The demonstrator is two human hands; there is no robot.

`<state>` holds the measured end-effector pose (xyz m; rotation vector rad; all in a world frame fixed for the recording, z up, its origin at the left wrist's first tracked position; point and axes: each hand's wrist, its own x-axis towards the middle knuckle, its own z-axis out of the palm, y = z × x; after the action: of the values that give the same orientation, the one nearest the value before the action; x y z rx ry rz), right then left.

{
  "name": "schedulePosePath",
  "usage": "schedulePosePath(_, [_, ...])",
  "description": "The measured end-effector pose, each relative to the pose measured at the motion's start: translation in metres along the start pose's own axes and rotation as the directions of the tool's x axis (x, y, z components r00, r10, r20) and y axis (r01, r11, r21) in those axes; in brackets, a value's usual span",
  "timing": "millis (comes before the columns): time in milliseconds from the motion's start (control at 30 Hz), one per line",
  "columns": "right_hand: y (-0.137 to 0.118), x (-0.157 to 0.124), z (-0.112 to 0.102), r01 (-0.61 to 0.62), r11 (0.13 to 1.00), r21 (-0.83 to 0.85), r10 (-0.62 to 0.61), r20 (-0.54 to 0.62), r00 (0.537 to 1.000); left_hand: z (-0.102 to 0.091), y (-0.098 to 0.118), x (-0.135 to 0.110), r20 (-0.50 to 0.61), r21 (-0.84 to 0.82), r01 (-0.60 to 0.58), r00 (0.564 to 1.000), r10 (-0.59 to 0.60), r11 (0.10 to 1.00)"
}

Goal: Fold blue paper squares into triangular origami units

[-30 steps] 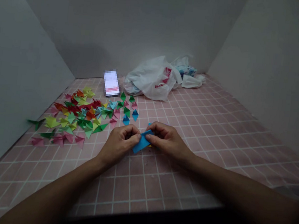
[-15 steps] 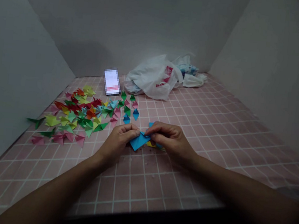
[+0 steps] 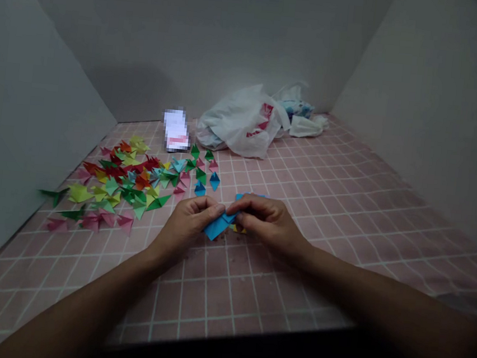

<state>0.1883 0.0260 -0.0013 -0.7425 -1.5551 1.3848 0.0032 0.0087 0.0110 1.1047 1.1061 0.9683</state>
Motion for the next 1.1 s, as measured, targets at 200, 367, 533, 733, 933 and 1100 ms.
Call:
schedulePosePath(200, [-0.0006, 0.0002, 0.0009, -0.177, 0.950, 0.257, 0.186, -0.010, 0.983, -0.0025, -0.0003, 0.0004, -0.060, 0.046, -0.079, 0.995, 0.082, 0.996])
schedulePosePath(367, [0.0006, 0.0009, 0.0000, -0.223, 0.952, 0.212, 0.229, -0.008, 0.973, -0.0025, 0.0006, -0.0012, -0.079, 0.203, -0.159, 0.981, 0.178, 0.966])
schedulePosePath(533, [0.0023, 0.0014, -0.0001, -0.309, 0.942, 0.132, 0.302, 0.070, 0.951, -0.0003, 0.0013, -0.0019, -0.045, 0.272, -0.209, 0.972, 0.229, 0.939])
schedulePosePath(733, [-0.0019, 0.0008, -0.0004, -0.289, 0.951, 0.109, 0.287, 0.035, 0.957, -0.0018, 0.0023, -0.0014, -0.033, 0.287, -0.212, 0.973, 0.230, 0.934])
schedulePosePath(933, [-0.0043, 0.0013, -0.0001, -0.299, 0.948, 0.110, 0.296, 0.041, 0.954, -0.0004, 0.0024, -0.0024, -0.035, 0.252, -0.209, 0.974, 0.225, 0.945])
schedulePosePath(1100, [0.0016, 0.0030, -0.0036, -0.320, 0.913, 0.252, 0.296, 0.128, 0.946, -0.0085, -0.0007, 0.0021, 0.017, 0.079, -0.197, 0.980, 0.196, 0.977])
